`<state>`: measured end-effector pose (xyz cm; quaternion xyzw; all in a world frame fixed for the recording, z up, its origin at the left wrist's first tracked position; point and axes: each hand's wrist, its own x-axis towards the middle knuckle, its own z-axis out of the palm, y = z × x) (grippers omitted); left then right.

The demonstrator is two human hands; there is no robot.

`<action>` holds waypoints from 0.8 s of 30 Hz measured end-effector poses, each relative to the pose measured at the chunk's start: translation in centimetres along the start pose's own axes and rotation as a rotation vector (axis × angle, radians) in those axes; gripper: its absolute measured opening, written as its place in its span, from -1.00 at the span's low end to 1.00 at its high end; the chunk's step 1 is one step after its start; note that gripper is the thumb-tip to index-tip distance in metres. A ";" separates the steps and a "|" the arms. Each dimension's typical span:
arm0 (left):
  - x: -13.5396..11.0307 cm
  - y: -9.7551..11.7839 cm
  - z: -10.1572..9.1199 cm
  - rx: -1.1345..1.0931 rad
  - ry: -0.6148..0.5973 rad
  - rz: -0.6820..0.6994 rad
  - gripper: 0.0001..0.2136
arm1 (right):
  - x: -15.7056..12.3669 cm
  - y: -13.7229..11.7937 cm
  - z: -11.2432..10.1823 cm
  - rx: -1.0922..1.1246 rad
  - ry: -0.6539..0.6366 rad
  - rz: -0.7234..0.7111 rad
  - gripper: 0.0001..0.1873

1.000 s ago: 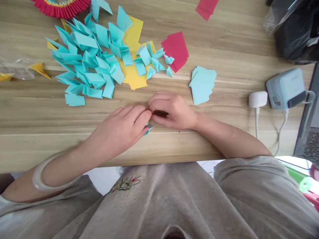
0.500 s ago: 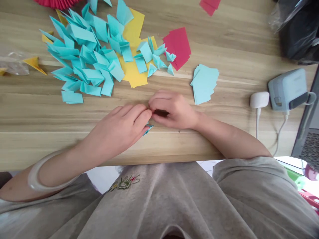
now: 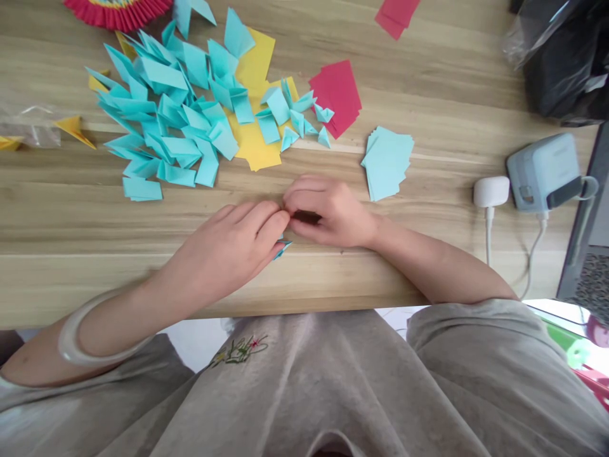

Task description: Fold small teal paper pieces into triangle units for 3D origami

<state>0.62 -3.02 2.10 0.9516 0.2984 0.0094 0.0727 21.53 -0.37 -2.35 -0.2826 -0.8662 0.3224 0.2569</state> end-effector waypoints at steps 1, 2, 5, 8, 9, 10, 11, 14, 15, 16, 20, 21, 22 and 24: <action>0.0 0.0 0.0 0.000 -0.001 0.000 -0.87 | 0.0 0.0 0.0 0.003 0.005 -0.002 -0.84; 0.0 0.0 0.0 -0.001 -0.001 0.001 -0.87 | 0.0 0.0 0.0 0.005 0.009 -0.004 -0.84; 0.0 0.0 -0.1 -0.002 -0.010 -0.003 -0.87 | -0.1 0.0 0.0 0.008 0.006 -0.001 -0.85; 0.0 0.0 -0.2 -0.019 -0.034 -0.012 -0.86 | -0.1 0.0 0.1 0.012 0.005 0.000 -0.85; 0.0 0.1 -0.2 -0.025 -0.041 -0.016 -0.86 | 0.0 0.0 0.1 0.013 0.006 -0.003 -0.85; 0.0 0.1 -0.2 -0.032 -0.045 -0.022 -0.85 | 0.0 0.1 0.1 0.014 0.006 -0.004 -0.85; 0.0 0.1 -0.2 -0.040 -0.047 -0.027 -0.84 | 0.0 0.1 0.1 0.013 0.004 -0.006 -0.85; 0.0 0.1 -0.3 -0.062 -0.051 -0.042 -0.83 | -0.1 0.1 0.1 0.004 0.002 -0.004 -0.85; 0.0 0.1 -0.3 -0.066 -0.055 -0.044 -0.83 | -0.1 0.1 0.1 0.002 0.001 -0.004 -0.85; 0.0 0.1 -0.3 -0.064 -0.058 -0.044 -0.83 | -0.1 0.1 0.1 0.002 -0.001 -0.002 -0.85; 0.0 0.1 -0.3 -0.028 -0.062 -0.031 -0.84 | -0.1 0.0 0.1 -0.008 -0.016 0.004 -0.85; 0.0 0.1 -0.3 -0.021 -0.063 -0.030 -0.84 | 0.0 0.0 0.0 -0.016 -0.020 0.006 -0.85; 0.0 0.1 -0.3 -0.019 -0.067 -0.032 -0.84 | 0.0 0.0 0.0 -0.023 -0.022 0.006 -0.85; 0.0 0.1 -0.3 -0.026 -0.078 -0.033 -0.84 | 0.0 -0.1 0.0 -0.032 -0.023 0.008 -0.84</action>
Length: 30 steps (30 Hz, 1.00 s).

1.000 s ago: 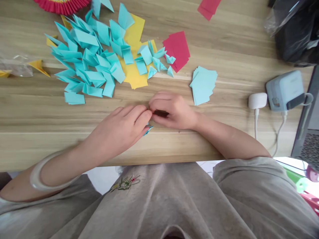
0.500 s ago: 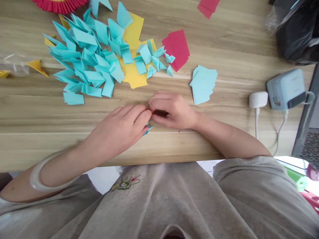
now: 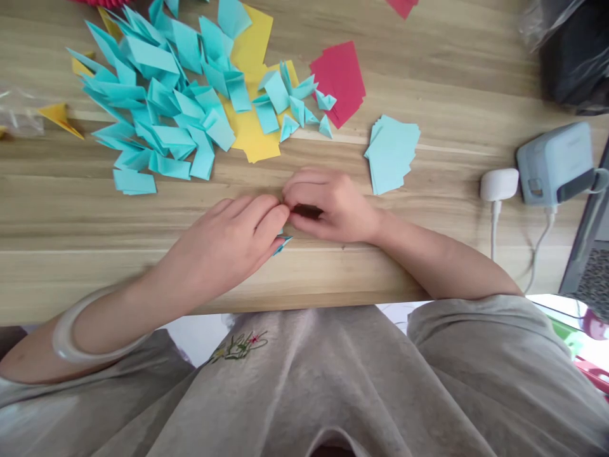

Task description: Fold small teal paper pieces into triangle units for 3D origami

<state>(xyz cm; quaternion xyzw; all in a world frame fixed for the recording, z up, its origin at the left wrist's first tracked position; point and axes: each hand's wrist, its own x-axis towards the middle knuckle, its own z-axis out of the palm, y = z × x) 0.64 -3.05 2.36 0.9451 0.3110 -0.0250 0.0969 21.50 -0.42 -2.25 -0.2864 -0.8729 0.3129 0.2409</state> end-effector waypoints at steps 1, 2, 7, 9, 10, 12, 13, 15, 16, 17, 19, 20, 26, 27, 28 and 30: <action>0.0 0.0 0.0 -0.009 -0.006 0.000 -0.83 | 0.0 0.0 0.0 -0.001 -0.002 0.002 -0.84; 0.0 0.0 0.0 -0.018 -0.009 -0.003 -0.82 | 0.0 -0.1 -0.1 0.001 -0.001 0.005 -0.85; 0.0 0.1 -0.1 -0.091 -0.047 -0.046 -0.77 | -0.1 -0.1 -0.3 0.019 0.006 0.005 -0.88; 0.0 0.1 -0.2 -0.152 -0.065 -0.072 -0.77 | -0.1 -0.1 -0.3 0.023 -0.008 0.017 -0.89; 0.0 0.1 -0.2 -0.179 -0.068 -0.085 -0.78 | -0.1 -0.1 -0.3 0.023 -0.021 0.029 -0.89; -0.1 0.0 -0.1 -0.201 -0.068 -0.099 -0.79 | 0.0 -0.2 -0.4 0.019 -0.041 0.045 -0.90; -0.1 0.0 -0.1 -0.195 -0.070 -0.097 -0.80 | 0.0 -0.2 -0.4 0.015 -0.048 0.053 -0.90; -0.1 0.0 -0.1 -0.161 -0.072 -0.081 -0.81 | 0.0 -0.3 -0.5 0.009 -0.064 0.069 -0.89; -0.1 0.0 -0.1 -0.142 -0.073 -0.070 -0.81 | 0.0 -0.3 -0.5 0.006 -0.071 0.077 -0.88; -0.1 0.0 -0.1 -0.126 -0.074 -0.061 -0.81 | 0.0 -0.3 -0.5 0.004 -0.078 0.082 -0.88; -0.1 0.1 -0.1 -0.108 -0.076 -0.051 -0.81 | 0.0 -0.3 -0.5 0.001 -0.085 0.085 -0.87; -0.1 0.1 -0.1 -0.109 -0.076 -0.051 -0.81 | 0.0 -0.3 -0.5 0.001 -0.085 0.084 -0.87; -0.1 0.1 -0.2 -0.127 -0.036 -0.047 -0.83 | 0.0 -0.3 -0.4 0.003 -0.060 0.058 -0.87; -0.1 0.1 -0.2 -0.113 -0.033 -0.041 -0.83 | 0.0 -0.3 -0.4 -0.002 -0.052 0.052 -0.87; -0.1 0.1 -0.2 -0.099 -0.034 -0.037 -0.84 | 0.0 -0.3 -0.4 -0.006 -0.045 0.047 -0.87; -0.1 0.1 -0.2 -0.074 -0.032 -0.031 -0.84 | 0.0 -0.3 -0.4 -0.010 -0.040 0.044 -0.87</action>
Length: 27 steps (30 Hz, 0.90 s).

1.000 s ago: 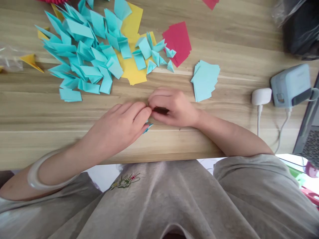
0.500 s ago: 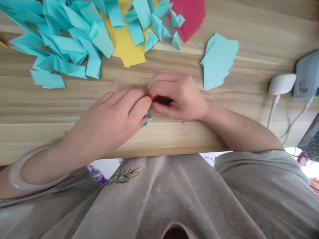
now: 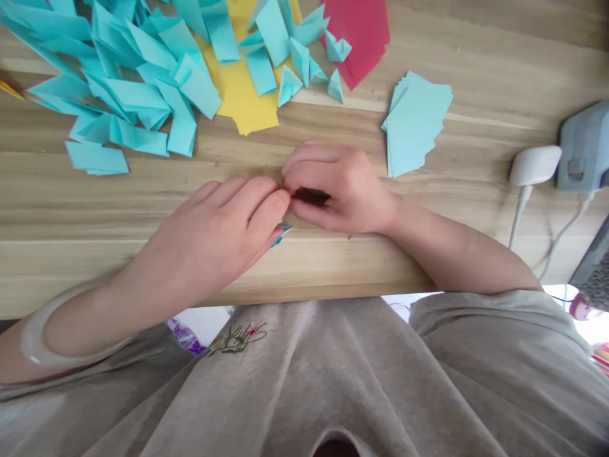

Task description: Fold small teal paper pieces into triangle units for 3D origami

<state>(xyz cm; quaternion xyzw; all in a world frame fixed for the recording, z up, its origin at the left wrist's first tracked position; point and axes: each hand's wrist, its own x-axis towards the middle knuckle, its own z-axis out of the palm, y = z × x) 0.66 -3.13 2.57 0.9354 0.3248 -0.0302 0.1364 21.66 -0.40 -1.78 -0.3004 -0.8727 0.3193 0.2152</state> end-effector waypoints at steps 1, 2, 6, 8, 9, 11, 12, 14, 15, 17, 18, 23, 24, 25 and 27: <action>0.0 0.0 0.0 0.010 0.002 0.002 -0.84 | 0.0 0.0 0.0 0.001 -0.005 0.005 -0.87; 0.0 0.0 0.0 0.017 -0.003 0.005 -0.84 | 0.0 0.0 0.0 0.004 -0.012 0.011 -0.87; 0.0 -0.1 -0.1 -0.007 -0.031 -0.001 -0.81 | 0.0 0.0 0.0 0.018 -0.026 0.025 -0.87; 0.0 -0.1 -0.2 -0.062 -0.047 -0.021 -0.80 | 0.0 0.1 0.0 0.016 -0.026 0.022 -0.87; 0.0 -0.1 -0.2 -0.084 -0.050 -0.032 -0.80 | 0.0 0.1 0.0 0.014 -0.026 0.020 -0.87; 0.1 0.0 -0.1 -0.093 -0.049 -0.043 -0.81 | 0.0 0.1 0.0 0.011 -0.019 0.016 -0.87; 0.1 0.0 -0.1 -0.084 -0.050 -0.042 -0.81 | 0.0 0.0 0.0 0.009 -0.017 0.015 -0.87; 0.1 0.0 -0.1 -0.074 -0.050 -0.037 -0.80 | 0.0 0.0 0.0 0.004 -0.021 0.020 -0.87; 0.1 0.0 -0.1 -0.080 -0.050 -0.037 -0.80 | 0.0 0.0 0.0 0.002 -0.026 0.023 -0.87; 0.0 0.0 -0.1 -0.098 -0.047 -0.039 -0.79 | 0.0 0.0 -0.1 0.004 -0.032 0.027 -0.87; 0.0 0.0 -0.1 -0.099 -0.044 -0.040 -0.79 | 0.0 0.0 -0.1 0.008 -0.031 0.026 -0.87; -0.1 -0.1 -0.2 -0.005 -0.042 0.011 -0.80 | 0.0 0.1 0.0 0.014 -0.009 0.009 -0.87; 0.0 -0.2 -0.1 0.013 -0.028 0.024 -0.81 | 0.0 0.1 0.1 0.016 -0.001 0.007 -0.88; 0.0 -0.2 0.0 0.024 -0.008 0.031 -0.81 | -0.1 0.1 0.1 0.019 0.006 0.007 -0.88; 0.1 -0.5 0.2 0.015 0.041 0.025 -0.82 | -0.1 0.1 0.1 0.021 0.009 0.010 -0.88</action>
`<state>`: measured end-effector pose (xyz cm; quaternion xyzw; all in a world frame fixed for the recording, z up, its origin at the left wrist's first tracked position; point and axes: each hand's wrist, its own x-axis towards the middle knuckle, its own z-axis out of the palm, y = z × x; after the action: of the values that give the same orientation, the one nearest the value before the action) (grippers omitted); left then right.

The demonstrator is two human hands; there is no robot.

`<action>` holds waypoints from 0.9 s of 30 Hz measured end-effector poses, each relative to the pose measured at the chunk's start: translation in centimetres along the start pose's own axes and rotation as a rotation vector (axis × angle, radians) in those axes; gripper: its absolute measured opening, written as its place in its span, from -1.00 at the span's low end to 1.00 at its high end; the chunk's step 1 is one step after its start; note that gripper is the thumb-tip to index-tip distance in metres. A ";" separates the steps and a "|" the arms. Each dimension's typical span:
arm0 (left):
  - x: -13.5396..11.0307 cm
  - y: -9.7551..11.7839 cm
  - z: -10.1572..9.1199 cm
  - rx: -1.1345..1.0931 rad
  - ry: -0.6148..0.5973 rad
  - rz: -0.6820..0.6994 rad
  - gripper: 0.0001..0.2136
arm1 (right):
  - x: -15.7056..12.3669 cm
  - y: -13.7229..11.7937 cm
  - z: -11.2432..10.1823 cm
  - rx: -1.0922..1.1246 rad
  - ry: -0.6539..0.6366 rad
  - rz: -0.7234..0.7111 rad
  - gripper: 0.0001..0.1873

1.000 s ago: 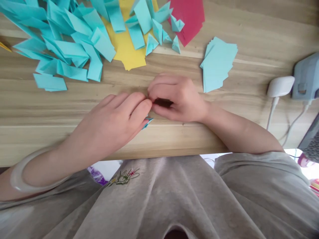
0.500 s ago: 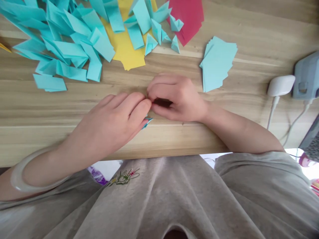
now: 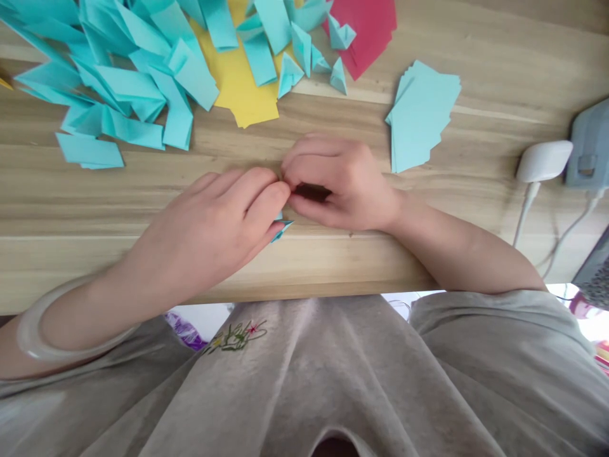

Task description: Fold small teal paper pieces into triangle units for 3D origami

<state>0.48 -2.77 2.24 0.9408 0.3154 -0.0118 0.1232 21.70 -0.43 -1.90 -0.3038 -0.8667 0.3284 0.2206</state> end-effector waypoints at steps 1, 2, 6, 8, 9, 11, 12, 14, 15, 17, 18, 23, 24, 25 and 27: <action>0.1 -0.1 0.2 -0.018 0.023 -0.009 -0.83 | 0.0 0.0 0.0 0.000 -0.004 0.001 -0.87; 0.1 -0.3 0.3 -0.040 0.032 -0.013 -0.83 | 0.0 -0.1 0.0 -0.001 -0.008 0.002 -0.86; 0.4 -0.8 0.6 -0.083 0.034 -0.009 -0.85 | 0.1 -0.2 -0.2 -0.003 -0.010 0.000 -0.85; 0.4 -0.9 0.6 -0.082 0.026 -0.010 -0.85 | 0.1 -0.2 -0.2 0.002 -0.010 -0.002 -0.86; 0.5 -0.9 0.6 -0.082 0.019 -0.012 -0.85 | 0.1 -0.1 -0.1 0.007 -0.009 -0.003 -0.86; 0.5 -0.8 0.5 -0.081 0.005 -0.015 -0.84 | 0.1 -0.1 -0.1 0.013 -0.007 -0.002 -0.86; 0.5 -0.8 0.4 -0.081 -0.001 -0.016 -0.84 | 0.1 -0.1 0.0 0.013 -0.007 -0.004 -0.86; 0.5 -0.7 0.3 -0.078 -0.009 -0.013 -0.83 | 0.0 0.0 0.1 0.009 0.003 -0.010 -0.86; 0.5 -0.7 0.3 -0.077 -0.008 -0.011 -0.82 | 0.0 0.0 0.1 0.007 0.007 -0.015 -0.85; 0.5 -0.6 0.3 -0.079 -0.005 -0.006 -0.81 | 0.0 0.0 0.1 0.006 0.014 -0.021 -0.85; 0.5 -0.6 0.3 -0.080 -0.001 -0.004 -0.81 | 0.0 0.0 0.1 0.005 0.014 -0.023 -0.85; 0.5 -0.5 0.2 -0.049 0.007 0.002 -0.81 | 0.1 -0.1 0.0 -0.010 0.010 -0.027 -0.84; 0.5 -0.5 0.2 -0.043 0.003 0.002 -0.81 | 0.1 -0.1 0.0 -0.014 0.005 -0.026 -0.84; 0.5 -0.5 0.2 -0.040 -0.001 0.000 -0.81 | 0.1 -0.1 0.0 -0.018 0.000 -0.024 -0.85; 0.5 -0.4 0.2 -0.043 0.001 -0.004 -0.81 | 0.1 -0.1 0.1 -0.018 -0.008 -0.019 -0.86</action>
<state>0.63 -2.19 1.94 0.9374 0.3174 -0.0051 0.1431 21.60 -0.46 -1.88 -0.2961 -0.8734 0.3197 0.2173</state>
